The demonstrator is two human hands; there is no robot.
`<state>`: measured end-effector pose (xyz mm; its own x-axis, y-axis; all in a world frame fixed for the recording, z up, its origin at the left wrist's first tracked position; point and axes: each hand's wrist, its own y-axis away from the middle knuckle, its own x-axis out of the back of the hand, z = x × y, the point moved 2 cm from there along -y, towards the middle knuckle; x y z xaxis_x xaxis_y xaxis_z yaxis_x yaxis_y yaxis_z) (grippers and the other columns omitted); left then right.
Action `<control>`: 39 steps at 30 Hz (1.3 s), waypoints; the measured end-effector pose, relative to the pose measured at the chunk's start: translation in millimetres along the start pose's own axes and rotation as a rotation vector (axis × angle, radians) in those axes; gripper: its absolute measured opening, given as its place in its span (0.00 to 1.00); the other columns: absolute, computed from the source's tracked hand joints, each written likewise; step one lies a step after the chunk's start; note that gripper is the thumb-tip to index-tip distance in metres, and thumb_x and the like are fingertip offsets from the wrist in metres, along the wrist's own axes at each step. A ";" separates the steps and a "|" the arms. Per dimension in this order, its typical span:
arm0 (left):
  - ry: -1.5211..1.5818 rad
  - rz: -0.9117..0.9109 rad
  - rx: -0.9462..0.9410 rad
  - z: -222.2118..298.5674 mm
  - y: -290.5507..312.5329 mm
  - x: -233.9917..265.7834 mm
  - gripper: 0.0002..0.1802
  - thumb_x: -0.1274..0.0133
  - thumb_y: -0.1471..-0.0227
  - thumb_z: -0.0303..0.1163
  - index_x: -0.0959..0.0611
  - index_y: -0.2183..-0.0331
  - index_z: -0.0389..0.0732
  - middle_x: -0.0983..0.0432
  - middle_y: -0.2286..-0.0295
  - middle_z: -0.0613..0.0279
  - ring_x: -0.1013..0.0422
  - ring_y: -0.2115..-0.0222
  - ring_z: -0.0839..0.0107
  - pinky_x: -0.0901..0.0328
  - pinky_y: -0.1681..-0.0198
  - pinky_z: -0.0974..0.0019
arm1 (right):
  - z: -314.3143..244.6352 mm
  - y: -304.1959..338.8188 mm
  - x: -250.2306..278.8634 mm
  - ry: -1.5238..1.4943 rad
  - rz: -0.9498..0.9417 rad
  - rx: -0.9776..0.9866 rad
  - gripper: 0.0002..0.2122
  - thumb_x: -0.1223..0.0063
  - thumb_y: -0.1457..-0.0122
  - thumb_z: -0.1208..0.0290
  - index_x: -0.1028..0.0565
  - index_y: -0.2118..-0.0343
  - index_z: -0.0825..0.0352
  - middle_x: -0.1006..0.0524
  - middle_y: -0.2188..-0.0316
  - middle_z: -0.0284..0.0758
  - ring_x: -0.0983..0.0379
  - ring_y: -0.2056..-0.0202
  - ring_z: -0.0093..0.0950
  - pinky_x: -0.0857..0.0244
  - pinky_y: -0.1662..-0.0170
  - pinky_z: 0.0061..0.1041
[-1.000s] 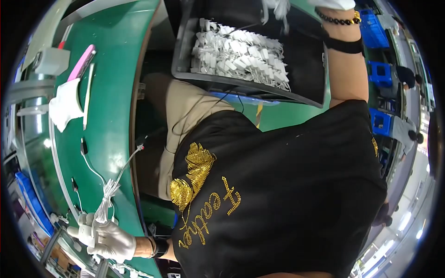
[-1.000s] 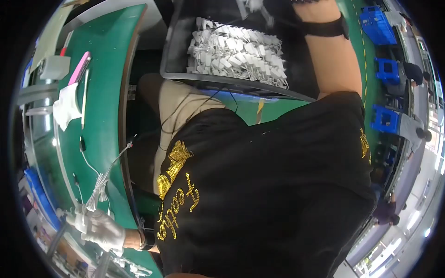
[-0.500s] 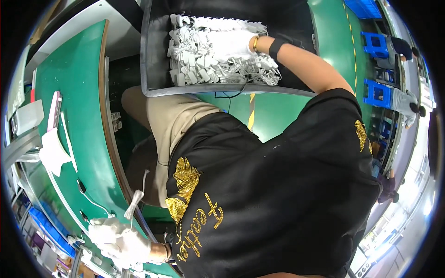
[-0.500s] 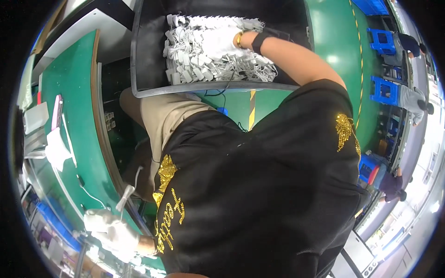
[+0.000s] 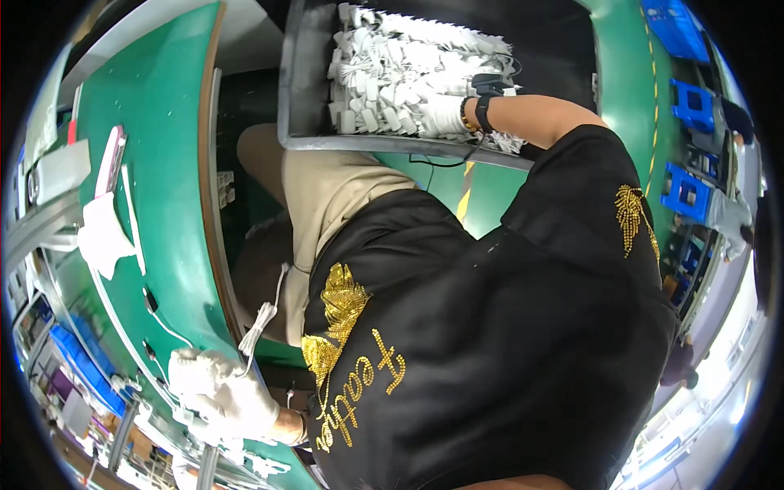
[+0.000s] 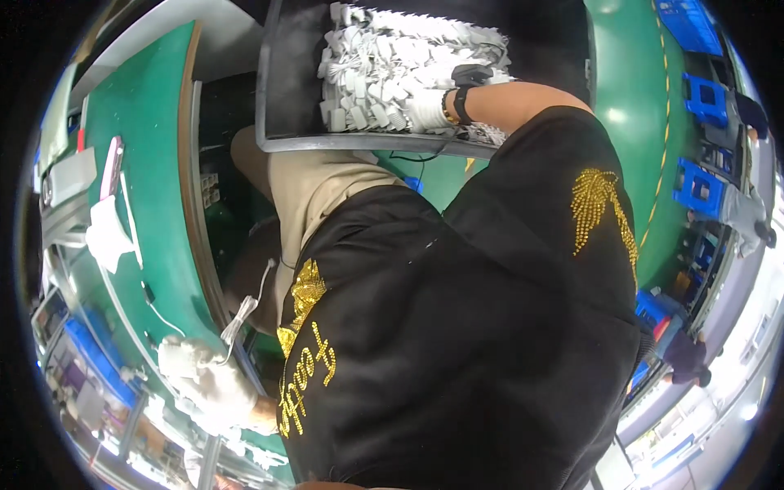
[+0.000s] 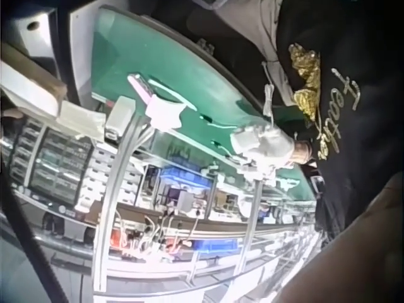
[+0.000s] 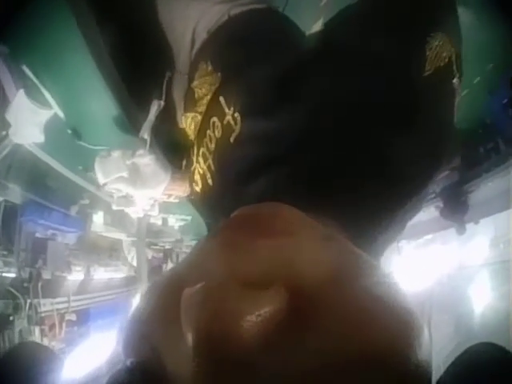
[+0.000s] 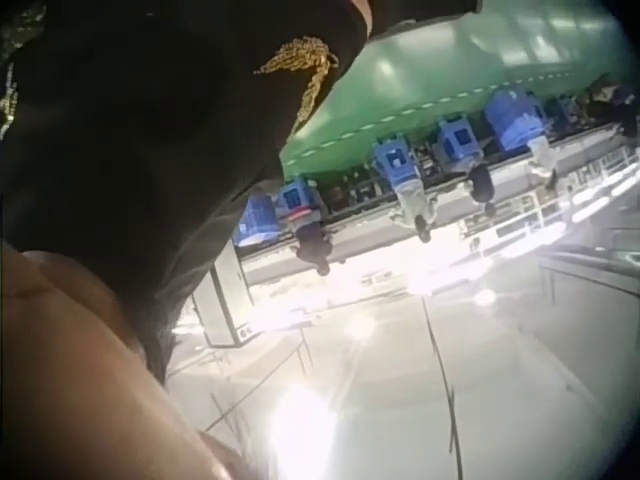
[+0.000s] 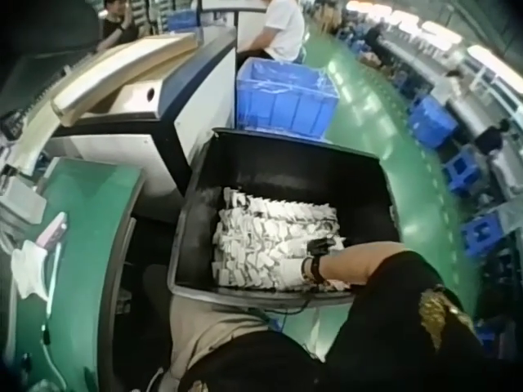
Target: The person picks up power adapters from the table, inspects them by hand, and places them into a black bin. This process is repeated for the remaining adapters on the table.
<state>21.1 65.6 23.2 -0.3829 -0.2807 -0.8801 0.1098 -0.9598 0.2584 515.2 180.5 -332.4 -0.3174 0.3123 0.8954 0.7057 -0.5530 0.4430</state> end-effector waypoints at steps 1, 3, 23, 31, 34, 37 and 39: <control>-0.009 0.027 -0.012 1.6 2.1 5.6 0.32 0.53 0.38 0.38 0.41 0.38 0.36 0.40 0.44 0.46 0.38 0.52 0.57 0.36 0.53 0.56 | -3.4 -7.2 -6.0 0.045 -0.012 0.027 0.12 0.42 0.57 0.56 0.20 0.67 0.49 0.22 0.63 0.31 0.33 0.52 0.38 0.36 0.53 0.44; 0.000 0.055 -0.029 -2.9 4.5 10.2 0.31 0.54 0.37 0.38 0.41 0.38 0.36 0.40 0.44 0.46 0.38 0.52 0.57 0.36 0.53 0.56 | -7.1 -14.8 -11.7 0.094 -0.074 0.130 0.09 0.43 0.54 0.60 0.20 0.69 0.51 0.22 0.68 0.29 0.30 0.55 0.35 0.35 0.52 0.46; 0.236 -0.146 0.060 21.0 7.9 52.9 0.34 0.53 0.37 0.37 0.44 0.36 0.36 0.40 0.44 0.45 0.38 0.53 0.59 0.39 0.58 0.57 | -4.8 273.4 179.8 -0.509 -1.093 -0.819 0.14 0.38 0.47 0.65 0.18 0.62 0.68 0.18 0.77 0.40 0.20 0.74 0.29 0.26 0.72 0.31; 0.194 -0.265 0.135 6.5 9.4 47.5 0.34 0.53 0.37 0.36 0.45 0.36 0.36 0.38 0.47 0.48 0.40 0.61 0.64 0.40 0.61 0.60 | 35.3 249.3 306.9 -1.025 0.070 -0.831 0.14 0.45 0.43 0.59 0.17 0.64 0.65 0.26 0.88 0.32 0.33 0.88 0.22 0.37 0.84 0.24; 0.226 -0.217 0.140 3.3 12.2 57.4 0.35 0.53 0.37 0.36 0.47 0.36 0.36 0.38 0.49 0.48 0.40 0.63 0.65 0.40 0.63 0.62 | 58.6 214.0 189.9 -0.508 -0.298 -0.793 0.11 0.44 0.46 0.63 0.17 0.67 0.65 0.25 0.86 0.33 0.31 0.86 0.24 0.37 0.82 0.27; 0.171 -0.251 0.158 0.8 1.4 56.1 0.35 0.52 0.37 0.36 0.48 0.36 0.37 0.38 0.50 0.48 0.40 0.63 0.64 0.40 0.64 0.62 | 34.6 201.0 125.9 -0.353 -0.442 -0.732 0.09 0.43 0.50 0.67 0.18 0.70 0.65 0.25 0.85 0.35 0.29 0.83 0.27 0.36 0.80 0.29; 0.125 -0.206 0.120 8.4 22.8 60.3 0.35 0.52 0.37 0.36 0.48 0.36 0.37 0.38 0.50 0.48 0.39 0.64 0.64 0.40 0.65 0.62 | 33.6 170.3 156.2 -0.493 -0.359 -0.665 0.07 0.42 0.52 0.69 0.18 0.72 0.65 0.24 0.84 0.36 0.28 0.82 0.28 0.36 0.79 0.31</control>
<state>-7.2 26.8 -20.6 -0.2689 -0.0845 -0.9595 -0.0714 -0.9917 0.1073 607.1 161.0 -118.6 -0.0320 0.7636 0.6449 0.0560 -0.6429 0.7639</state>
